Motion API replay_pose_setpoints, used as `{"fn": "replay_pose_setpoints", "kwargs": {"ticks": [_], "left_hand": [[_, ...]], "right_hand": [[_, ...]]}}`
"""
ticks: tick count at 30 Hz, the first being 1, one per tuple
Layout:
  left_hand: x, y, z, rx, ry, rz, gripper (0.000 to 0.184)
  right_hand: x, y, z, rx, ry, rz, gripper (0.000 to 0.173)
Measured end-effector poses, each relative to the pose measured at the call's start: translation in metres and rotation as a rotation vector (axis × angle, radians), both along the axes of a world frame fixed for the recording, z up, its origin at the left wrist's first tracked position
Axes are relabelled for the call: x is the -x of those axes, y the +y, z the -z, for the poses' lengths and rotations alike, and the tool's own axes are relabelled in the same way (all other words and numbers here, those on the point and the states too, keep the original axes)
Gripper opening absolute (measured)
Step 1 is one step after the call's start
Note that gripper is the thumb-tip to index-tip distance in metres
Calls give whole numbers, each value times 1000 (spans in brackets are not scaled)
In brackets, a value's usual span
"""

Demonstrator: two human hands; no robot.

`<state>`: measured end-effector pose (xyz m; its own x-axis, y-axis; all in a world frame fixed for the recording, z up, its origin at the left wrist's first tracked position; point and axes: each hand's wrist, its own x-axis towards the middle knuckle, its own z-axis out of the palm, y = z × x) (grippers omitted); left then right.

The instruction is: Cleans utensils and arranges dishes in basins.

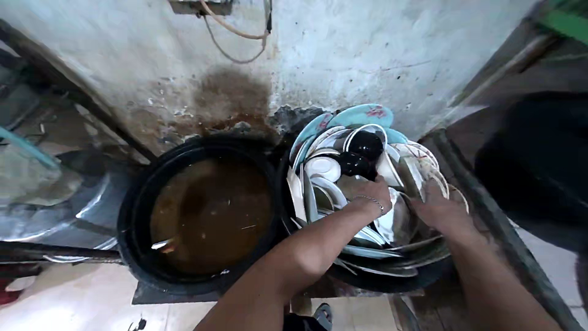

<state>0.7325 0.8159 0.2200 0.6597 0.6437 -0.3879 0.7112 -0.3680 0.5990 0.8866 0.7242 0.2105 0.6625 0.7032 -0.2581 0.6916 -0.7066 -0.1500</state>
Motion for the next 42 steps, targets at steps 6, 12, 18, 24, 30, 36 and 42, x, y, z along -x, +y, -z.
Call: {"fn": "replay_pose_setpoints", "kwargs": {"ticks": [6, 12, 18, 24, 30, 36, 42], "left_hand": [[0, -3, 24, -21, 17, 76, 55], [29, 7, 9, -81, -312, 89, 37], [214, 80, 32, -323, -339, -483, 34], [416, 136, 176, 20, 265, -914, 109], [413, 130, 176, 180, 261, -832, 99], [390, 107, 169, 116, 388, -567, 99], [371, 70, 153, -82, 484, -538, 82]], "right_hand": [[14, 3, 19, 263, 4, 18, 85], [18, -18, 9, -11, 27, 69, 75], [31, -65, 3, -490, 66, -104, 67], [58, -106, -11, -647, 274, -328, 56], [114, -107, -15, -532, 423, -523, 49], [186, -92, 12, -510, 550, -666, 45], [257, -67, 54, -496, 745, -805, 41]]}}
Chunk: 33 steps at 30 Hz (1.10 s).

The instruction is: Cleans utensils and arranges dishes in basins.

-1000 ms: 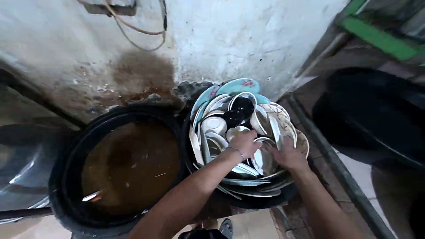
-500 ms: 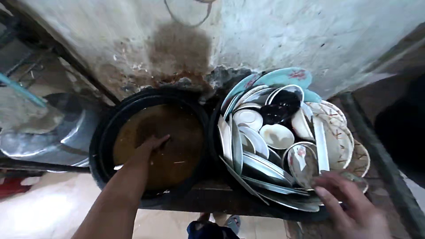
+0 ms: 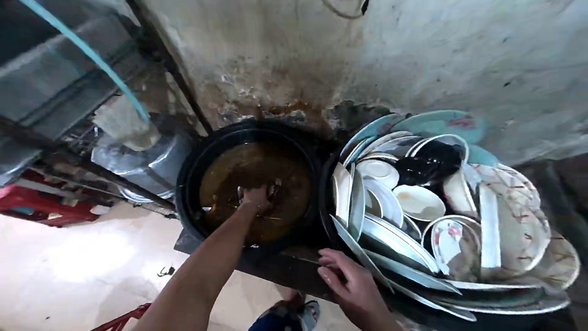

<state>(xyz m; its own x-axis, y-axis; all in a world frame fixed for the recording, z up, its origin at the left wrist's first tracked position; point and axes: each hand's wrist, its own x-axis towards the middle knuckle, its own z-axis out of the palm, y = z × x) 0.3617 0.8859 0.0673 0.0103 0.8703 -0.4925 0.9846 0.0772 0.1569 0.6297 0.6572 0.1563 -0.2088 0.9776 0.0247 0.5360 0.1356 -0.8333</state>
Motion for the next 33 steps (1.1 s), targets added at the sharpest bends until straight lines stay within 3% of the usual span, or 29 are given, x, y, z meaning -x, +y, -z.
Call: {"fn": "replay_pose_setpoints", "kwargs": {"ticks": [4, 9, 11, 17, 19, 22, 24, 26, 27, 29, 32, 33], "left_hand": [[20, -6, -21, -56, -85, -17, 61], [57, 26, -46, -77, -346, -114, 47], [71, 44, -58, -93, -543, -187, 40], [111, 99, -29, -73, -889, -251, 32], [119, 105, -29, -34, -898, -219, 35], [126, 108, -35, 47, -807, -21, 32], [129, 108, -41, 97, -757, 141, 26], [130, 107, -49, 146, -781, 219, 20], [131, 107, -50, 144, -828, 218, 17], [134, 109, -53, 145, -883, 138, 20], [150, 120, -34, 135, -872, -81, 54], [157, 122, -23, 155, -850, -171, 55]], "right_hand": [[46, 20, 20, 149, 53, -91, 41], [85, 46, 25, 290, 27, -55, 41], [96, 67, 32, 327, -17, -6, 42], [130, 163, 46, 478, -200, 258, 33], [144, 188, 43, 408, -213, 324, 28], [172, 224, 29, 27, -356, 290, 29], [187, 257, 19, -199, -532, 113, 56], [194, 289, 14, -156, -719, -77, 79], [195, 300, 16, -95, -773, -132, 69], [190, 310, 17, 34, -837, -163, 27], [180, 294, 20, 307, -826, -74, 31], [177, 283, 25, 405, -747, -6, 32]]}}
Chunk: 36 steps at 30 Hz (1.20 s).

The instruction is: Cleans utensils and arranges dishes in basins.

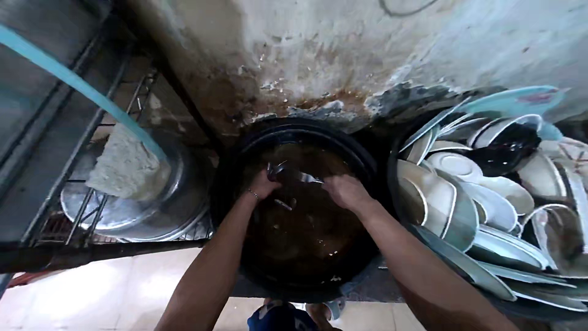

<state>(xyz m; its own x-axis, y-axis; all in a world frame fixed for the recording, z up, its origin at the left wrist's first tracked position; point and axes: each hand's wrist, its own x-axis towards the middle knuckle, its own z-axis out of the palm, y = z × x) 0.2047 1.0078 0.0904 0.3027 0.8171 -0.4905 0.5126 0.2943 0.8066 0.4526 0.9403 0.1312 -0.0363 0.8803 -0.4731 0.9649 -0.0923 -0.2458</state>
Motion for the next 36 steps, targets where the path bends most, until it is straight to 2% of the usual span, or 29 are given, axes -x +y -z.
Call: {"fn": "replay_pose_setpoints", "kwargs": {"ticks": [3, 5, 8, 10, 13, 16, 19, 21, 24, 25, 27, 30, 33, 36], "left_hand": [[2, -7, 16, 162, -166, -289, 34], [-9, -21, 10, 228, -339, -380, 36], [-25, -37, 0, 258, -467, -245, 30], [-37, -46, -9, 267, -496, -141, 26], [-47, -57, -18, 238, -414, -38, 32], [-35, -53, -17, 63, -153, -6, 38], [-24, -51, -20, -100, 62, 51, 46], [-27, -54, -29, -175, 183, 204, 46], [-43, -67, -34, -306, 397, 445, 36], [-48, -74, -33, -365, 428, 484, 33], [-48, -84, -33, -442, 404, 526, 34], [-26, -85, -28, -592, 307, 385, 46], [0, -77, -37, -701, 268, 129, 44], [8, -80, -35, -986, 37, -32, 31]], "right_hand": [[3, -35, 18, 71, 384, 384, 36], [21, -53, 27, 1, 669, 586, 32], [44, -51, 40, -202, 1005, 779, 26], [52, -40, 36, -172, 1155, 826, 33], [61, -30, 30, -230, 1178, 890, 30], [48, -24, 34, -396, 1322, 1102, 35], [40, -25, 33, -432, 1418, 1258, 23], [47, -31, 32, -330, 1415, 1188, 21], [67, -36, 25, -159, 1318, 993, 30], [73, -35, 22, -149, 1242, 967, 34], [78, -33, 21, -196, 1134, 995, 29], [56, -33, 29, -297, 1155, 1105, 36], [29, -42, 35, -321, 1402, 1251, 36], [35, -53, 38, -239, 1430, 1395, 33]]}}
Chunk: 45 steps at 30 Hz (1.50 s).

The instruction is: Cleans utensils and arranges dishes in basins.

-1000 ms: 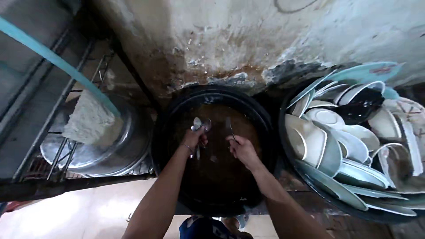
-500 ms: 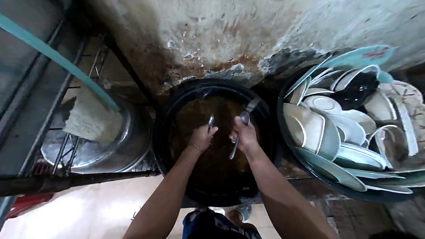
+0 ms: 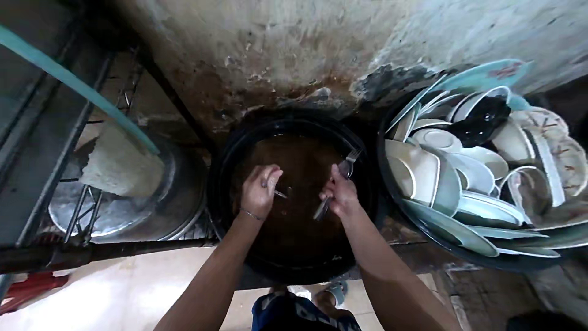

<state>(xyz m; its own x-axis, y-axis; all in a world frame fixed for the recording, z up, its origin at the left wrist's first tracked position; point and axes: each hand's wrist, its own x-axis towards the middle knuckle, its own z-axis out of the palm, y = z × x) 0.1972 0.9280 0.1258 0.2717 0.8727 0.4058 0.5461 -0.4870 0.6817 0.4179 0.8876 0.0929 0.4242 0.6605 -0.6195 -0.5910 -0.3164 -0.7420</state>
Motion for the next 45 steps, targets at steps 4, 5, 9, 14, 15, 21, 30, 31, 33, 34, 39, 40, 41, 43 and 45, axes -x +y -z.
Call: {"fn": "replay_pose_setpoints", "kwargs": {"ticks": [4, 5, 9, 14, 15, 21, 30, 31, 33, 34, 39, 40, 41, 43, 45], "left_hand": [[-18, -34, 15, -112, -62, 275, 22], [-22, -46, 22, -73, -5, 369, 22], [-26, -65, 50, 36, 156, 617, 39], [-24, -15, 64, 148, 494, 518, 49], [-33, -3, 68, 209, 689, 571, 51], [-56, 20, 72, 363, 1325, 737, 48], [4, 10, -6, 541, 1479, 642, 27], [8, 5, -20, 547, 1471, 582, 25], [15, -3, -48, 573, 1434, 412, 23], [18, -5, -59, 601, 1412, 320, 23], [32, -7, -44, 625, 1208, 31, 28], [32, -4, -38, 635, 1177, -2, 31], [33, -3, -28, 647, 1146, -32, 32], [30, -1, -13, 706, 1083, -89, 33], [21, 0, -6, 781, 1025, -113, 35]], "right_hand": [[27, -15, 9, 8, 231, -155, 45], [32, -18, 9, -23, 256, -170, 46], [24, -17, 14, -41, 172, -94, 30], [-5, -31, 19, -14, 228, 77, 34], [-6, -36, 22, -19, 227, 65, 41], [16, -73, 25, -124, 276, 7, 40], [31, -89, 3, -7, 148, -236, 39], [31, -87, -2, -2, 108, -262, 40], [31, -84, -6, 1, 24, -315, 39], [31, -84, -6, 13, 7, -333, 38], [30, -81, 5, 113, 78, -241, 33], [30, -80, 4, 112, 72, -236, 32], [32, -81, 3, 114, 62, -235, 31], [36, -81, 6, 96, 57, -222, 30], [40, -78, 14, 34, 59, -215, 30]]}}
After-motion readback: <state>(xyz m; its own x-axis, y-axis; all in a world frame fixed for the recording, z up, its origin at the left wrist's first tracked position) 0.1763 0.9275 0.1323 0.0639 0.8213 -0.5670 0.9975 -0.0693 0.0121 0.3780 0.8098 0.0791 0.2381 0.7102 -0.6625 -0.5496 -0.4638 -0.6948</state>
